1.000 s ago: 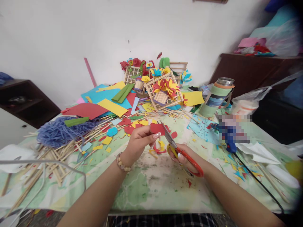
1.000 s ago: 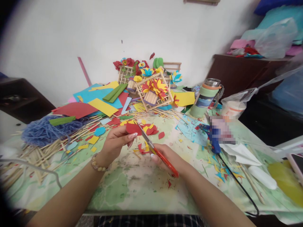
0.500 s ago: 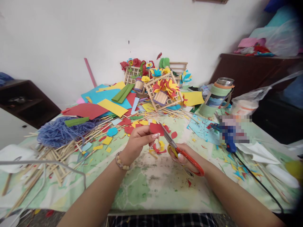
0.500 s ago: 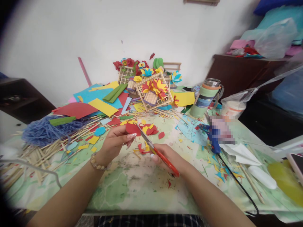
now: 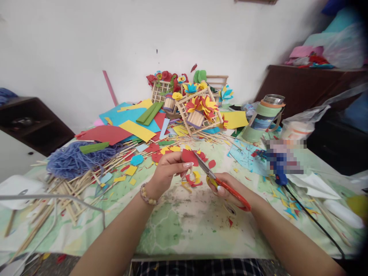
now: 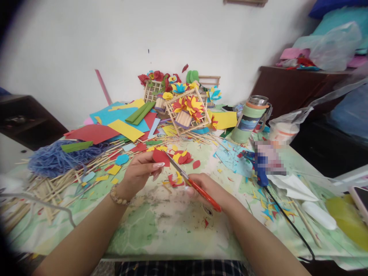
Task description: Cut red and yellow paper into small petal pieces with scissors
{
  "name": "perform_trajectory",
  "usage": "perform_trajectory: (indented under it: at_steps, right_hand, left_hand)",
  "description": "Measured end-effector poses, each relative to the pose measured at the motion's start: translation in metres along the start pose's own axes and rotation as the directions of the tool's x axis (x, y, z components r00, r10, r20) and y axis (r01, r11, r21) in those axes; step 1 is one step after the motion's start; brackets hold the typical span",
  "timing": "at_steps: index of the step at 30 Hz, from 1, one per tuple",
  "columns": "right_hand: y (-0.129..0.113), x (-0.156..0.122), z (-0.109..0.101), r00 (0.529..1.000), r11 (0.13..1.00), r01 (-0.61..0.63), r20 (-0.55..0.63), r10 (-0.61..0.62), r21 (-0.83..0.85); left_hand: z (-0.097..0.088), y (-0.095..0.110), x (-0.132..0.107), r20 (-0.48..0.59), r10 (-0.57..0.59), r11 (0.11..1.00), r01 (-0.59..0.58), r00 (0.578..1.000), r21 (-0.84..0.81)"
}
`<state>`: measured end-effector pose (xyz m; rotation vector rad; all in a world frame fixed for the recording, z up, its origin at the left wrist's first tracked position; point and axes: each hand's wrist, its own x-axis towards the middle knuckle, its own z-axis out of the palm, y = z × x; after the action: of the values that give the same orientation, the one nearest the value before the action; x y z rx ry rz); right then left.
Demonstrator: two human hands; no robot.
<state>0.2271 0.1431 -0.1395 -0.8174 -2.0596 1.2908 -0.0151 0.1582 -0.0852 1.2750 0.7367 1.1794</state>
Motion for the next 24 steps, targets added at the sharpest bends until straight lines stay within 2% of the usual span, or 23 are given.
perform_trajectory:
  at_steps: [11,24]
  right_hand:
    - [-0.0003,0.0001,-0.0022,0.999,0.998,-0.03,0.012,0.031,-0.046]
    - [-0.0002,-0.002,-0.0034,0.998,0.998,-0.06,0.021,0.061,-0.034]
  left_hand:
    - [0.0,0.001,0.0016,-0.005,-0.013,0.998,0.013,1.0,-0.056]
    - [-0.0029,-0.0017,0.0039,0.042,0.007,0.994,-0.002,0.999,-0.107]
